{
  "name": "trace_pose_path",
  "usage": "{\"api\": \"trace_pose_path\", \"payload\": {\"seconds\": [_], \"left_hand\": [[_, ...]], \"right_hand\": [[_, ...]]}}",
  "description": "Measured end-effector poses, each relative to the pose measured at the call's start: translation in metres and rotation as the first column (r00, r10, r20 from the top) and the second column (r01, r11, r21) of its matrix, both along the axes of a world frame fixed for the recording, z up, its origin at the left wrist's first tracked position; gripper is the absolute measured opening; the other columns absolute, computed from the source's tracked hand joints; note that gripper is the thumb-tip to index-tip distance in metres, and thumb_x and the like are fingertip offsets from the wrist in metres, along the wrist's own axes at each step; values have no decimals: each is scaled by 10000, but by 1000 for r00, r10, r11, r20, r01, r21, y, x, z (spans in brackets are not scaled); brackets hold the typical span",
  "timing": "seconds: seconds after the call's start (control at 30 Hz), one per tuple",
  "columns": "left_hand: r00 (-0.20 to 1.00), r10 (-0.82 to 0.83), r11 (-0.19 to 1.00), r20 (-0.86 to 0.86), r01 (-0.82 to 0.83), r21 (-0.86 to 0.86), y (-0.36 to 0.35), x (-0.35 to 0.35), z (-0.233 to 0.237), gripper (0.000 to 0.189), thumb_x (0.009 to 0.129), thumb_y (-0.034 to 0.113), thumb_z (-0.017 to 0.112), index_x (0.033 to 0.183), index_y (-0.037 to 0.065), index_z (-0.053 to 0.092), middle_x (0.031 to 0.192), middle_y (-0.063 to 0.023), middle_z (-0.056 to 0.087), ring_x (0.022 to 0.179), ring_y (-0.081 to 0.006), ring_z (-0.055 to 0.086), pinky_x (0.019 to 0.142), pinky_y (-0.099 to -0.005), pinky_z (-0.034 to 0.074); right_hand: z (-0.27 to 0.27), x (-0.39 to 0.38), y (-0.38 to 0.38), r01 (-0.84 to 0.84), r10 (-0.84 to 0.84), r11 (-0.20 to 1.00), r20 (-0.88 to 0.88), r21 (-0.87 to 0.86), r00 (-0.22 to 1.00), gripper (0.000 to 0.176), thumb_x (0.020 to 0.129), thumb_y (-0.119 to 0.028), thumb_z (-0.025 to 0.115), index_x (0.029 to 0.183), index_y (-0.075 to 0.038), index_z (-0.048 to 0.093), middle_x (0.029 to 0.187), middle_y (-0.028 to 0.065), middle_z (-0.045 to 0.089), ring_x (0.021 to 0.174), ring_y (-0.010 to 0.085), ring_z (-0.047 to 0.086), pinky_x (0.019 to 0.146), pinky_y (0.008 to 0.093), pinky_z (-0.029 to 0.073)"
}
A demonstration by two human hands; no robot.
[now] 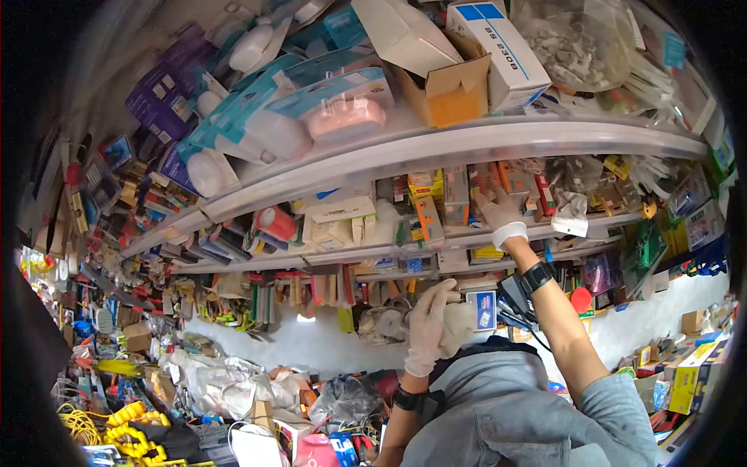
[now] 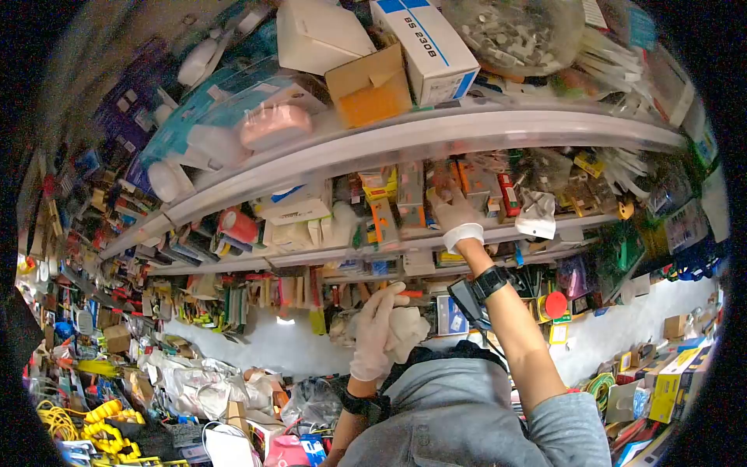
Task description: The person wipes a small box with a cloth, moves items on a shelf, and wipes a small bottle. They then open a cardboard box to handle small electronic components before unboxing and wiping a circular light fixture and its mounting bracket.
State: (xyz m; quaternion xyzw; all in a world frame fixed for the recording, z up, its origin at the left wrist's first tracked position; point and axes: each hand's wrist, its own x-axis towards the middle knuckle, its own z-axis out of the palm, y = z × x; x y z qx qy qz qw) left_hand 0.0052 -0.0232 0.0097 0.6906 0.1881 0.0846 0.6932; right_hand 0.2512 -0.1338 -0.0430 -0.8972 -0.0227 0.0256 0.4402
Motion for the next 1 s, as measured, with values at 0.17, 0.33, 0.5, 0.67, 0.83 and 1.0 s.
{"api": "trace_pose_path", "payload": {"seconds": [0.17,0.33,0.5,0.67,0.83,1.0], "left_hand": [[991,96,972,-96,-114,-205,10,11,7,340,1018,265,488,1182,14,647,980,-58,691,936,-125,599,867,-267,455],[985,147,983,93,-134,-128,16,41,17,299,1019,225,491,1120,3,666,975,-61,671,845,-110,594,776,-238,486],[975,158,937,155,-99,-336,22,64,4,308,1022,226,483,1142,-8,644,1002,-79,665,871,-127,611,769,-244,502],[974,180,855,138,-85,-511,18,72,3,315,1016,219,503,1172,-31,616,1019,-86,665,882,-142,626,771,-251,523],[967,247,837,67,-178,-517,9,72,-1,306,1012,211,514,1158,-29,638,1047,-91,670,901,-141,634,767,-260,538],[980,173,863,95,-104,-494,7,65,0,294,1014,217,512,1146,-13,636,1049,-81,665,890,-133,631,738,-246,531]], "right_hand": [[18,-12,-13,-46,43,999,-148,-13,988,745,917,-522,515,1499,-96,325,1200,286,608,1084,416,601,923,434,473],[-8,-3,-25,-62,79,990,-132,128,988,787,905,-531,553,1503,-80,310,1409,232,487,1280,377,492,1015,361,408],[-1,-7,-31,-71,100,990,-260,120,961,763,916,-464,580,1515,-88,293,1341,207,559,1120,275,618,918,326,473],[-24,-9,-27,-82,79,981,25,176,997,705,908,-361,626,1492,-82,348,1274,189,605,1058,239,642,871,303,487],[-9,1,-14,24,19,902,-95,431,995,535,917,-252,594,1430,-166,468,1298,228,582,1159,377,578,940,389,466],[-5,12,-17,-73,76,963,-1,259,997,525,920,-273,593,1411,-120,489,1350,206,549,1233,359,532,1001,391,429]]}}
